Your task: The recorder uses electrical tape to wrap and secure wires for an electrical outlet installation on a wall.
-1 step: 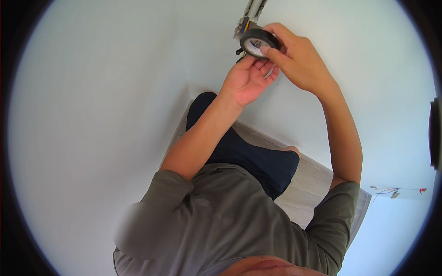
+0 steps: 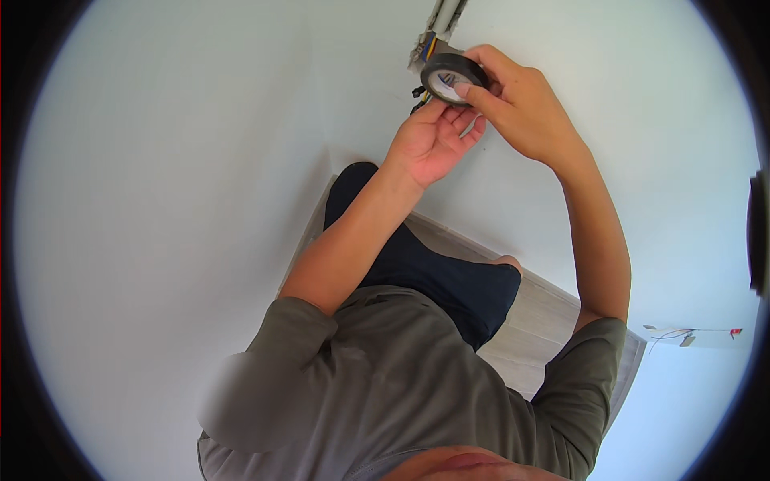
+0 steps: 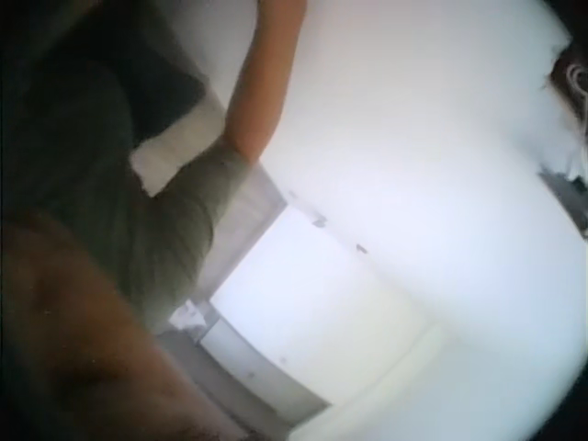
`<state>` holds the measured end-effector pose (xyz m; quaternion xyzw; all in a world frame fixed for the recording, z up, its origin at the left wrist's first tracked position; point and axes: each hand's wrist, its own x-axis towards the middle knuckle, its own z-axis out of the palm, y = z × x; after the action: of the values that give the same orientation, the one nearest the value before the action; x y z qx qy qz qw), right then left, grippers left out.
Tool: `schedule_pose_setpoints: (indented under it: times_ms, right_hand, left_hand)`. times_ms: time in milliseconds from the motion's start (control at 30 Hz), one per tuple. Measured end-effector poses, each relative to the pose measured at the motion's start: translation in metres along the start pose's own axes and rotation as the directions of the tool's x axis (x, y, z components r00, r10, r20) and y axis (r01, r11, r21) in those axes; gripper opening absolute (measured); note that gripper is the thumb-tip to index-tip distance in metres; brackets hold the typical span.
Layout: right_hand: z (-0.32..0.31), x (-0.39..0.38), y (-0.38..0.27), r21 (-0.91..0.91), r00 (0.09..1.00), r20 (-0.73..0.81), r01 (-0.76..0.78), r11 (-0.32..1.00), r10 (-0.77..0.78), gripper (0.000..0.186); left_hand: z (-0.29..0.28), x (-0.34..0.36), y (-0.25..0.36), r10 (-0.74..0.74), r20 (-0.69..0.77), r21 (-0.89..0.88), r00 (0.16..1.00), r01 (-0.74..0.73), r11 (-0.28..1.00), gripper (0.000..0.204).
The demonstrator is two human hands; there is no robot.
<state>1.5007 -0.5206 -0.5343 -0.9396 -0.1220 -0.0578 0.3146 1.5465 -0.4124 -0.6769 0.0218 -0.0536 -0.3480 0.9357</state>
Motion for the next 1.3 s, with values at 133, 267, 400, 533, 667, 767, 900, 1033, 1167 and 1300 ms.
schedule_pose_setpoints:
  times_ms: [133, 267, 400, 533, 667, 767, 900, 1033, 1167, 1300]
  right_hand:
    - [-0.002, -0.002, 0.013, -0.197, 0.99, -0.125, 0.034, 0.98, -0.06, 0.022]
    - [0.009, -0.016, 0.029, -0.291, 0.94, -0.319, 0.024, 0.956, -0.121, 0.026]
    - [0.048, -0.045, 0.055, -0.224, 0.93, -0.366, -0.134, 0.965, 0.044, 0.024]
    - [0.098, -0.046, 0.065, 0.696, 0.833, 0.05, -0.424, 0.579, 0.55, 0.029]
    - [0.102, -0.039, 0.075, 0.773, 0.779, 0.584, -0.62, 0.138, 0.229, 0.042]
    - [0.094, -0.039, 0.063, 0.492, 0.868, 0.308, -0.496, 0.716, 0.39, 0.039]
    - [0.072, -0.035, 0.032, -0.406, 0.97, -0.126, -0.243, 0.881, 0.209, 0.034]
    - [0.054, -0.015, 0.02, -0.556, 0.778, -0.166, 0.434, 0.709, -0.606, 0.018]
    - [0.032, -0.001, 0.019, -0.387, 0.863, -0.211, 0.357, 0.85, -0.459, 0.03]
    - [0.017, -0.022, 0.026, 0.008, 0.944, -0.272, -0.19, 0.982, 0.185, 0.023]
  left_hand:
    - [0.001, 0.001, 0.007, 0.087, -0.14, 0.176, 0.986, -0.061, 0.982, 0.029]
    - [0.009, 0.0, 0.008, 0.142, -0.265, 0.245, 0.954, -0.075, 0.967, 0.028]
    - [0.003, -0.002, 0.017, 0.091, -0.256, 0.294, 0.962, -0.012, 0.956, 0.026]
    - [-0.005, -0.003, 0.028, -0.015, -0.105, 0.356, 0.994, 0.051, 0.933, 0.024]
    - [-0.012, -0.002, 0.043, -0.09, -0.105, 0.47, 0.99, 0.129, 0.873, 0.027]
    - [-0.016, -0.001, 0.044, -0.123, -0.136, 0.455, 0.983, 0.172, 0.874, 0.028]
    - [-0.008, -0.006, 0.043, -0.106, -0.252, 0.442, 0.962, 0.212, 0.871, 0.03]
    - [0.018, -0.017, 0.03, 0.026, -0.383, 0.395, 0.923, 0.139, 0.908, 0.023]
    - [-0.015, 0.001, 0.04, -0.088, -0.107, 0.326, 0.99, 0.118, 0.938, 0.017]
    - [-0.02, -0.003, 0.03, -0.052, 0.037, 0.339, 0.998, 0.036, 0.94, 0.015]
